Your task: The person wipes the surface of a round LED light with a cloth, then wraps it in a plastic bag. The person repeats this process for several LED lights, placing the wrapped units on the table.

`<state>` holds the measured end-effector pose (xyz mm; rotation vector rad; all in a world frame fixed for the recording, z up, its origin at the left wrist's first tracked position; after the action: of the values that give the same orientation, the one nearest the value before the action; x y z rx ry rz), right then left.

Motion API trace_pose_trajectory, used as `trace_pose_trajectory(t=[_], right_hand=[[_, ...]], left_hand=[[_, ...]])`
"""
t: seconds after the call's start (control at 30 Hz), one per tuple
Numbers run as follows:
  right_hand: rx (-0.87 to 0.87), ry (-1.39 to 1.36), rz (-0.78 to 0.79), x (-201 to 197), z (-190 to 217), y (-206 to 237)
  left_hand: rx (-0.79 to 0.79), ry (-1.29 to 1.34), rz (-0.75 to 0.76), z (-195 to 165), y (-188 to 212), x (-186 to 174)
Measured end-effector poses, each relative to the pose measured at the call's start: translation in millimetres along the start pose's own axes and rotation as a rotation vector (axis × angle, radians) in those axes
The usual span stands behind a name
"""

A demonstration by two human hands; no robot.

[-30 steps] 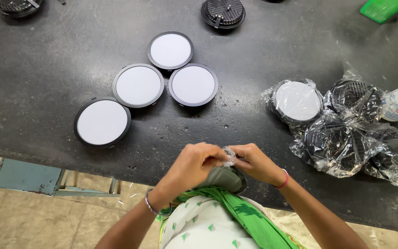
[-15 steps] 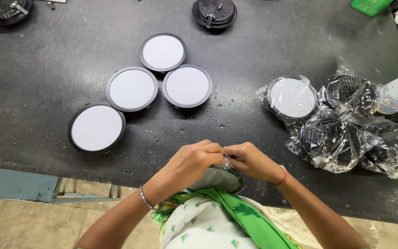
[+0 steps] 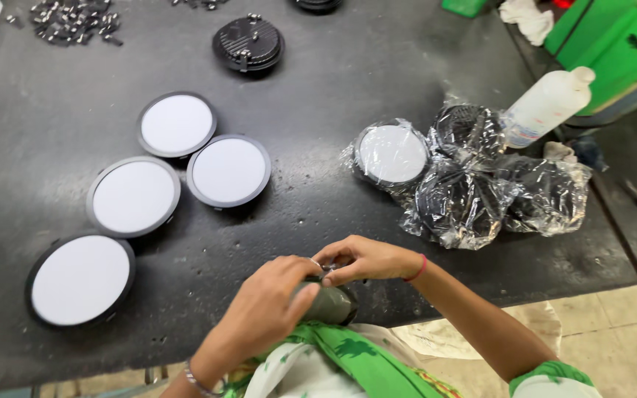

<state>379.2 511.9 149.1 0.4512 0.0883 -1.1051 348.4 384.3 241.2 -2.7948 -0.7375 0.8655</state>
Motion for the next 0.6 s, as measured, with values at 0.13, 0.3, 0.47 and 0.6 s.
trace_pose_trajectory(t=[0.13,0.3,0.47,0.6], right_hand=[[0.001,0.151,-0.211,-41.0,24.5,34.4],[-0.088,0.691,-0.782,-116.2,54.0,96.5],[0.072,1.262,-1.047,-142.9,11.1,68.2],[0.236,1.278,-0.98,-158.3,-35.7,52.9]], left_hand=[[-0.17,0.278,-0.246,52.3,17.3,-41.3],[-0.344,0.579,-0.767,173.5,46.5,-79.3],[-0.623,0.648,-0.905,288.7,38.1,-46.6],[-0.542,0.721,-1.033,330.3,20.3,-46.3]])
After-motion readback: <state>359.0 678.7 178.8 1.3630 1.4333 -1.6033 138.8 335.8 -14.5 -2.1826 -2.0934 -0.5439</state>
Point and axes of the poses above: each hand's wrist, its own y-axis away from the middle knuckle, its own x-axis out of the palm, z = x × y, the point moved 9 cm from there along -y, towards the middle knuckle, and after that the axes turned 9 degrees about y, right-handed, at the moved point
